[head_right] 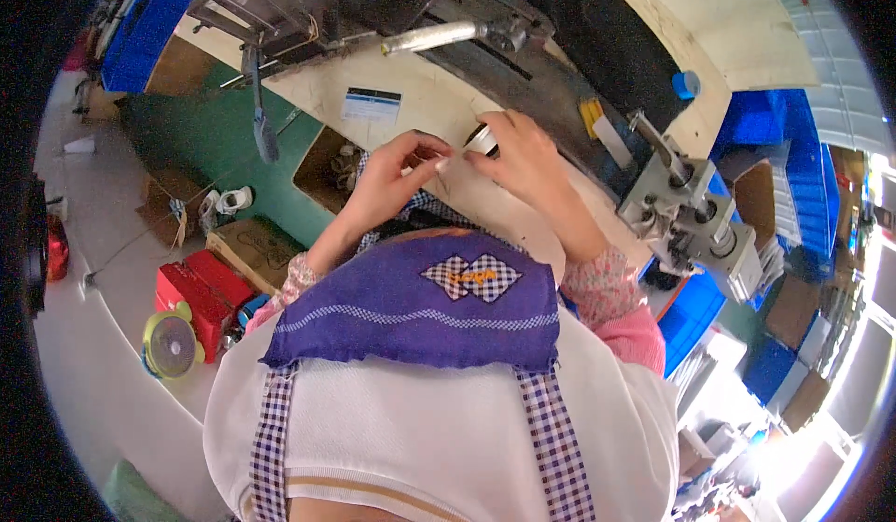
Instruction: Assembling and processing small metal parts using factory machinery and bundling metal wires.
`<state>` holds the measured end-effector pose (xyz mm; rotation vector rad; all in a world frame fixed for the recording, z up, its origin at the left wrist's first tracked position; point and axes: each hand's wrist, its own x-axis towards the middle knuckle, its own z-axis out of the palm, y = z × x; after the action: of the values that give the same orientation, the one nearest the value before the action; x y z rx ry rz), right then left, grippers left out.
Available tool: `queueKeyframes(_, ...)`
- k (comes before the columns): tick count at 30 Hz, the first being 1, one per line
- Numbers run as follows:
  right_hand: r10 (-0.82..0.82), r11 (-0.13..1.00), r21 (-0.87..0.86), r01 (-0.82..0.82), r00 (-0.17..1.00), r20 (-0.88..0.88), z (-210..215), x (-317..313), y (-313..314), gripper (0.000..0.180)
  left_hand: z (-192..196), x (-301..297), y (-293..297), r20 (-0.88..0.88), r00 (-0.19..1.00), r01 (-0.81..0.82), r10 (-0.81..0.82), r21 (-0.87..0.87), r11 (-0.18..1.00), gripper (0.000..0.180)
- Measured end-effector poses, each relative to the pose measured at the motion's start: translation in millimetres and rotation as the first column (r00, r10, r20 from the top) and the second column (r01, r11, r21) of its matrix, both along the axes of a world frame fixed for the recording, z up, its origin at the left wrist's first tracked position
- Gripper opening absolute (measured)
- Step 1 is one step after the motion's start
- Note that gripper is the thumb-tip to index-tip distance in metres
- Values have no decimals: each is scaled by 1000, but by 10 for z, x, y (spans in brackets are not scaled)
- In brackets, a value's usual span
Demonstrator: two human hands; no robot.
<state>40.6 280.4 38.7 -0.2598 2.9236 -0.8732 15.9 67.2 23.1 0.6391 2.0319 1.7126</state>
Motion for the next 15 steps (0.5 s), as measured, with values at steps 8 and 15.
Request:
queueKeyframes(8,73,867,-470,-165,975,-209,363,-75,-316,60,87,204,-132,527,809,-134,-260,596,791,48)
queueKeyframes(15,182,876,-314,-365,855,-486,511,-260,-491,49,238,148,-248,295,945,-258,143,400,879,45)
